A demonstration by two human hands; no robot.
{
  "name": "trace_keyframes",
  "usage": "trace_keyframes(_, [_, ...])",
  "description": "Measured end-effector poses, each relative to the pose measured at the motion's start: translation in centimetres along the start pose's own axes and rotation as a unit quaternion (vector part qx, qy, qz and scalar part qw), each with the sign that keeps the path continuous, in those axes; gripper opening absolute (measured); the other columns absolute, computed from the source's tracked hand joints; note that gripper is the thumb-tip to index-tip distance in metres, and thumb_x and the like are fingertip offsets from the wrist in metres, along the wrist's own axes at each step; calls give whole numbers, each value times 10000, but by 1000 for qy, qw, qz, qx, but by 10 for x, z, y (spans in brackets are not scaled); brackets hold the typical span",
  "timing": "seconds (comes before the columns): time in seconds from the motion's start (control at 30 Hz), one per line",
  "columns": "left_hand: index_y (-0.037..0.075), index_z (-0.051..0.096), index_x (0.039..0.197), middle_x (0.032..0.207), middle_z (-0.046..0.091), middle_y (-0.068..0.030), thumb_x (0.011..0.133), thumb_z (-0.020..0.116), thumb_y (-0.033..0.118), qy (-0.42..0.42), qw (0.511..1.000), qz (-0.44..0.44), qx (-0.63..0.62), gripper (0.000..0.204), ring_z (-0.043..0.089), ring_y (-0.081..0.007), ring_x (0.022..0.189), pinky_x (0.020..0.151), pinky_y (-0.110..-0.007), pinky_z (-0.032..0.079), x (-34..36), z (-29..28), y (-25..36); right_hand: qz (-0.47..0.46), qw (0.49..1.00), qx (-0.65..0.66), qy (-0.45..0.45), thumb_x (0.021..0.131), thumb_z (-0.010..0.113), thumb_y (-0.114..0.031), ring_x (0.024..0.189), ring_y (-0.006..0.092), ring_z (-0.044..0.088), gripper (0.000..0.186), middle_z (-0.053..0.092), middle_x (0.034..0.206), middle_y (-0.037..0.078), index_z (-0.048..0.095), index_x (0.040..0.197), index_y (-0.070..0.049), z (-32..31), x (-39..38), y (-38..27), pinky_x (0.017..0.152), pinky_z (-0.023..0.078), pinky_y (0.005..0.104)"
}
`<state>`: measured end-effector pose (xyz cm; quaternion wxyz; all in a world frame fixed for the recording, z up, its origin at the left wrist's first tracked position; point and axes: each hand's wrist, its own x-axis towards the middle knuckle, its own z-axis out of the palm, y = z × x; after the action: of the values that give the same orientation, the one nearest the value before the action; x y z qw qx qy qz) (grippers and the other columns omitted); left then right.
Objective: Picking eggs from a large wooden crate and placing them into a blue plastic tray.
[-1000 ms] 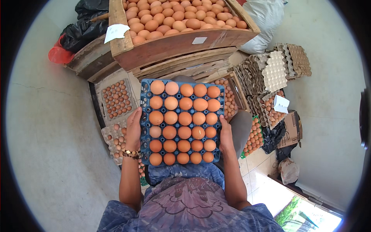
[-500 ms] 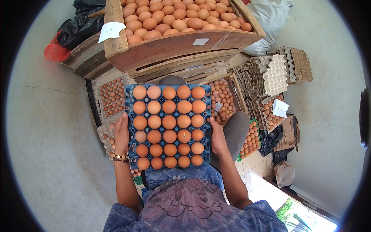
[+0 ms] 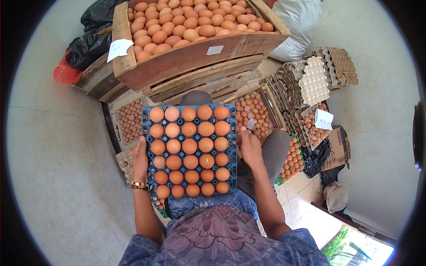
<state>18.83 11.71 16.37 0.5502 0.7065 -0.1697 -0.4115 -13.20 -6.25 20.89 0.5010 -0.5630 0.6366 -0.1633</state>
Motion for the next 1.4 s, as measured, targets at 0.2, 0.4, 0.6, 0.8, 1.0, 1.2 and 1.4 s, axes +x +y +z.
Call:
trace_keyframes(0.2, [-35,560,1355,1317,609,-76,1057,469,440,36,999,9,25,568,527,-144,1211,1059,-292,375,-9,9,12,-287,946,-110,102,868,675,-286,774,255,646,317,668,924,118,663,1057,-32,1,4,-92,727,520,384])
trace_keyframes(0.4, [-47,605,1267,1162,664,-34,1081,424,400,3,998,61,7,517,558,-98,1059,967,-276,424,-11,9,15,-296,920,-256,-13,741,692,-164,953,323,649,380,607,1109,118,675,1101,-43,17,13,-118,770,539,437])
trace_keyframes(0.6, [1,635,1202,1071,641,15,1068,437,441,-36,997,62,-14,501,542,-79,968,896,-269,429,-11,0,8,-330,894,-299,-40,748,665,-159,978,361,624,391,609,1111,146,658,1124,-50,27,19,-117,836,505,452])
trace_keyframes(0.8, [-48,633,1134,1026,650,-6,1082,432,384,1,996,86,-4,480,533,-79,933,866,-269,435,-4,-1,-8,-425,893,-95,-113,1013,505,-248,907,267,629,299,605,1028,136,573,1204,-27,14,47,-102,756,501,370])
trace_keyframes(1.0, [-36,635,1053,956,628,15,1083,432,382,-16,997,69,-25,466,506,-68,879,825,-264,431,-3,13,11,-308,874,370,-65,1057,461,-322,712,101,540,387,594,961,78,515,1307,-31,-17,83,-166,591,478,246])
trace_keyframes(1.2, [-13,599,954,849,543,45,1086,423,374,-43,995,87,-17,445,431,-65,807,765,-261,404,1,10,6,-420,896,134,49,926,616,-225,875,181,647,361,663,1017,114,597,1202,7,-56,154,-271,735,529,305])
trace_keyframes(1.4, [-23,598,958,858,557,35,1088,416,368,-18,997,79,2,451,440,-66,813,770,-261,409,-6,17,20,-460,857,-197,126,720,739,-212,864,279,673,412,687,916,162,627,1065,-15,-57,221,-272,790,534,379])
